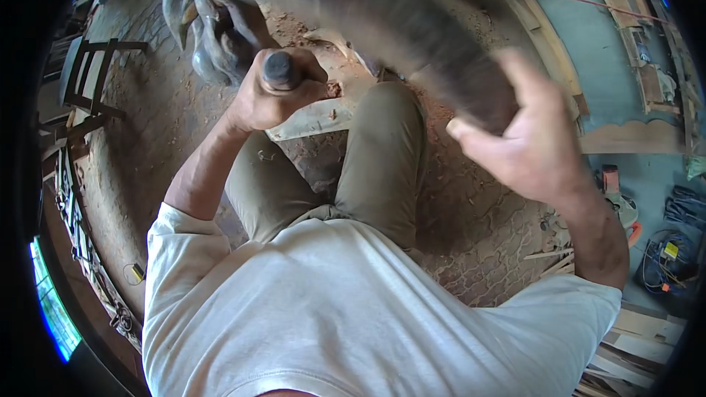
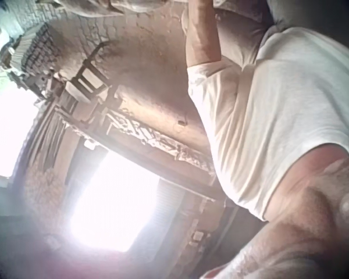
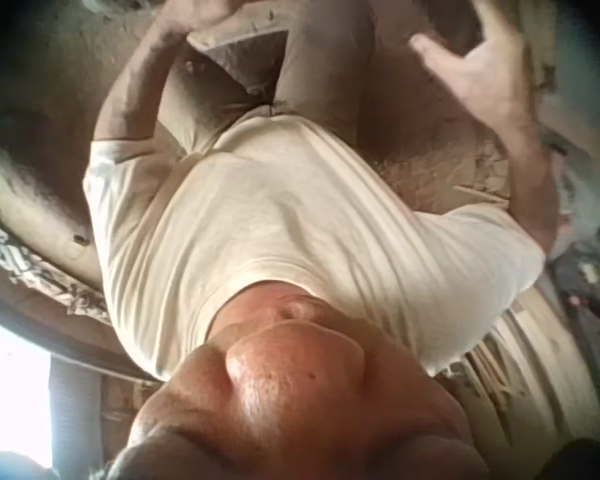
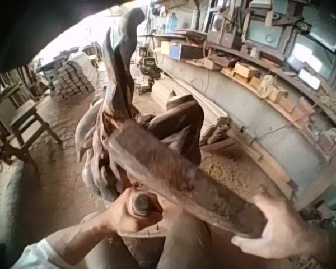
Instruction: Carving a mortise or hole into a large piece of wood using a chisel and a wooden mallet.
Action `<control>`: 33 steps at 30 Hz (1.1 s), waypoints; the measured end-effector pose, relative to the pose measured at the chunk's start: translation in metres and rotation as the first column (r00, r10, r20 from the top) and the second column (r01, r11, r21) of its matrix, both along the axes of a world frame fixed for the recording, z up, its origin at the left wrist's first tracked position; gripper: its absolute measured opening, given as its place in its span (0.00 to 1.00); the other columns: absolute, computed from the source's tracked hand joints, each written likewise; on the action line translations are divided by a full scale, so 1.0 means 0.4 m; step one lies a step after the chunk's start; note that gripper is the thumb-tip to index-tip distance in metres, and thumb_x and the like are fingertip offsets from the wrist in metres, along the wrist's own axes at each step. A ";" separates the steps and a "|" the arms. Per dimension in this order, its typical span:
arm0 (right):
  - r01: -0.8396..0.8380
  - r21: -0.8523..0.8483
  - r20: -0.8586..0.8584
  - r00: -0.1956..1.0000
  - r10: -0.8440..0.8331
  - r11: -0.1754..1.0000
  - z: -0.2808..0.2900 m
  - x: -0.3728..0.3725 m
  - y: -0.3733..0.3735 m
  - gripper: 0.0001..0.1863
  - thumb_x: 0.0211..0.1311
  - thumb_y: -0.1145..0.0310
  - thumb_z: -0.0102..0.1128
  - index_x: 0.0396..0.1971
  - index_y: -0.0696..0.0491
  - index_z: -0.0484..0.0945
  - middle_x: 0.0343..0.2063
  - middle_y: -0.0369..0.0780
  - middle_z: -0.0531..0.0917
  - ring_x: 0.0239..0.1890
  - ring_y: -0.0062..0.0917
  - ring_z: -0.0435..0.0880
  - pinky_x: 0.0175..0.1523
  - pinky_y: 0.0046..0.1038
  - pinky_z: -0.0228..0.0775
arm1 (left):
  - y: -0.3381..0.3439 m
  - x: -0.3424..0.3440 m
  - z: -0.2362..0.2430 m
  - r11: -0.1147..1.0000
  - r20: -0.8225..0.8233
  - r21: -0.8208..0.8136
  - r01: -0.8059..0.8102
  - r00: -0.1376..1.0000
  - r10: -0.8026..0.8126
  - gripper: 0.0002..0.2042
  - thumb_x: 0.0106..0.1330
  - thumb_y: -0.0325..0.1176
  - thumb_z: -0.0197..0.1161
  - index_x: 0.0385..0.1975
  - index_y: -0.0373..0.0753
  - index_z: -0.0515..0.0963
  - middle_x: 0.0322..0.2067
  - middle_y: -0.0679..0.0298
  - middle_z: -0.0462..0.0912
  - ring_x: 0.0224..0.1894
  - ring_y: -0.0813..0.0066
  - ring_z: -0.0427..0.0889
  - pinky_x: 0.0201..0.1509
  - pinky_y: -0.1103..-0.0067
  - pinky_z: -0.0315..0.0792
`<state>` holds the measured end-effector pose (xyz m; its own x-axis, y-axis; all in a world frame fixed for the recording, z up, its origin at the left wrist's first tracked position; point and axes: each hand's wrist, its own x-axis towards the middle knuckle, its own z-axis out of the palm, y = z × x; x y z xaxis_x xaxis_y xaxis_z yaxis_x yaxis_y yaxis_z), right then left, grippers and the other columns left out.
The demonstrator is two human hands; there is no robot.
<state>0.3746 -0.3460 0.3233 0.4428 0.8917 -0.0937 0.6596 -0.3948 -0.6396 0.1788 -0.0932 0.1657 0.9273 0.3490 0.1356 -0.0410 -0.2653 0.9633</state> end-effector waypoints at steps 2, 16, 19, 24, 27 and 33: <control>-0.102 0.202 -0.039 0.993 0.112 0.974 0.066 0.026 0.007 0.26 0.59 0.74 0.68 0.58 0.61 0.74 0.36 0.38 0.82 0.37 0.24 0.82 0.48 0.31 0.77 | 0.014 -0.023 0.014 0.998 0.034 0.048 0.047 0.998 -0.048 0.05 0.55 0.26 0.71 0.28 0.34 0.83 0.25 0.62 0.83 0.30 0.73 0.82 0.37 0.74 0.76; -0.133 -0.050 -0.104 0.986 0.127 0.990 -0.340 -0.071 -0.148 0.28 0.45 0.67 0.82 0.46 0.56 0.79 0.37 0.41 0.87 0.40 0.28 0.88 0.48 0.34 0.81 | 0.034 -0.118 -0.035 0.997 0.093 0.030 -0.073 0.993 0.070 0.10 0.60 0.29 0.73 0.37 0.31 0.84 0.32 0.61 0.87 0.35 0.77 0.83 0.42 0.76 0.78; 0.012 -0.108 -0.292 0.955 -0.043 0.994 -0.454 -0.153 -0.233 0.28 0.46 0.63 0.82 0.48 0.55 0.80 0.37 0.46 0.88 0.41 0.34 0.90 0.48 0.35 0.82 | -0.008 -0.290 -0.151 0.886 0.195 -0.156 -0.436 0.866 0.460 0.08 0.65 0.29 0.67 0.40 0.32 0.84 0.39 0.56 0.89 0.43 0.65 0.87 0.53 0.71 0.79; 0.204 -0.076 -0.412 0.885 -0.217 0.976 -0.608 -0.259 -0.264 0.28 0.49 0.60 0.80 0.48 0.59 0.80 0.36 0.49 0.88 0.41 0.35 0.89 0.49 0.38 0.80 | -0.005 -0.470 -0.284 0.207 0.018 -0.927 -0.313 0.514 0.858 0.06 0.77 0.35 0.57 0.43 0.40 0.74 0.47 0.53 0.81 0.57 0.52 0.79 0.69 0.54 0.73; 0.287 -0.061 -0.430 0.857 -0.285 0.956 -0.610 -0.260 -0.244 0.28 0.51 0.60 0.78 0.48 0.62 0.80 0.36 0.49 0.87 0.40 0.34 0.88 0.49 0.36 0.78 | 0.063 -0.539 -0.191 0.116 -0.012 -0.930 -0.349 0.346 0.938 0.13 0.78 0.44 0.57 0.38 0.42 0.71 0.44 0.53 0.80 0.51 0.53 0.82 0.68 0.39 0.70; 0.306 -0.082 -0.513 0.803 -0.303 0.949 -0.582 -0.249 -0.239 0.24 0.56 0.60 0.74 0.46 0.63 0.81 0.35 0.41 0.84 0.38 0.26 0.81 0.48 0.32 0.75 | 0.180 -0.703 -0.133 0.088 0.011 -0.889 -0.450 0.170 0.985 0.19 0.79 0.47 0.56 0.35 0.36 0.68 0.44 0.47 0.81 0.48 0.51 0.86 0.68 0.35 0.68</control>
<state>0.2752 -0.4418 0.0904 0.5804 0.7200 -0.3803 0.0823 -0.5165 -0.8523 -0.1025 -0.0213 0.1125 -0.1177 0.9642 -0.2375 -0.7324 0.0772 0.6765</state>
